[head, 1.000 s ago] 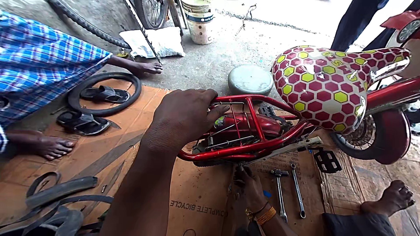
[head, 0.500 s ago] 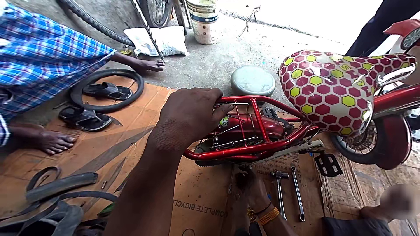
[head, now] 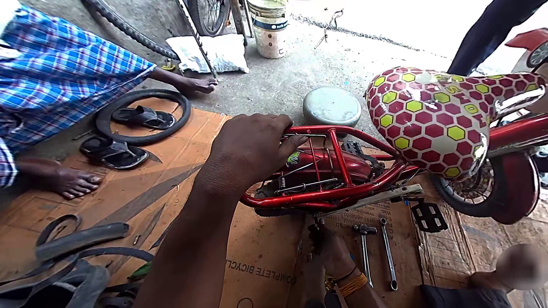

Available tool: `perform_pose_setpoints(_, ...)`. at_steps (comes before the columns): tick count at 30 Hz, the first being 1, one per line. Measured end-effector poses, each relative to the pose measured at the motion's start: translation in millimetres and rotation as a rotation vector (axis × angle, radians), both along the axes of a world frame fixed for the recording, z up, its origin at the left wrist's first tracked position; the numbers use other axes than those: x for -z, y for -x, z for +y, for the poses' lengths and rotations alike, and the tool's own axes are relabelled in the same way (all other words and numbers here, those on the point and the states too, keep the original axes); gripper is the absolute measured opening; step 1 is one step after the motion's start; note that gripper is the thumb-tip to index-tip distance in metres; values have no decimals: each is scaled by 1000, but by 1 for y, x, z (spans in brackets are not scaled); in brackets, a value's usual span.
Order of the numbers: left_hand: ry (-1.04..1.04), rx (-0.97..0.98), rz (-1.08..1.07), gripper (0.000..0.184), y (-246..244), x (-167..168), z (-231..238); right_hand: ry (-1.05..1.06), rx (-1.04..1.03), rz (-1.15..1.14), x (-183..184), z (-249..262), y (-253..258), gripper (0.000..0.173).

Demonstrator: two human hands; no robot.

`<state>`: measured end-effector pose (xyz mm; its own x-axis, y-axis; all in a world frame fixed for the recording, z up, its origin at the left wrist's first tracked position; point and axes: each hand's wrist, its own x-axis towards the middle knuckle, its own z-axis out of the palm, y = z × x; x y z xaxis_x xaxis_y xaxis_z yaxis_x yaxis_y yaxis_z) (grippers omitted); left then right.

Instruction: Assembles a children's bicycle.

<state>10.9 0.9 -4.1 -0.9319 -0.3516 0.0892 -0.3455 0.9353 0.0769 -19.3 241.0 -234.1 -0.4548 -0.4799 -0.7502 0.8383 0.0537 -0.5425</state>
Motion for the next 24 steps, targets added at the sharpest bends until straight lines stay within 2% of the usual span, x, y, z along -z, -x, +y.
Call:
perform_pose_setpoints(5, 9, -2, 8, 53, 0, 0, 1, -9, 120, -4, 2, -5, -6, 37)
perform_pose_setpoints(8, 11, -10, -9, 55, -1, -1, 3, -17, 154, 88, 5, -3, -5, 13)
perform_pose_setpoints(14, 6, -1, 10, 55, -2, 1, 4, -100, 102, 210, 5, -3, -4, 20)
perform_pose_setpoints(20, 3, -4, -16, 55, 0, -1, 1, -166, 140, 300, -2, -12, -11, 23)
perform_pose_setpoints(24, 4, -2, 1, 55, 1, 0, 0, -141, 175, 205, -3, -14, -12, 21)
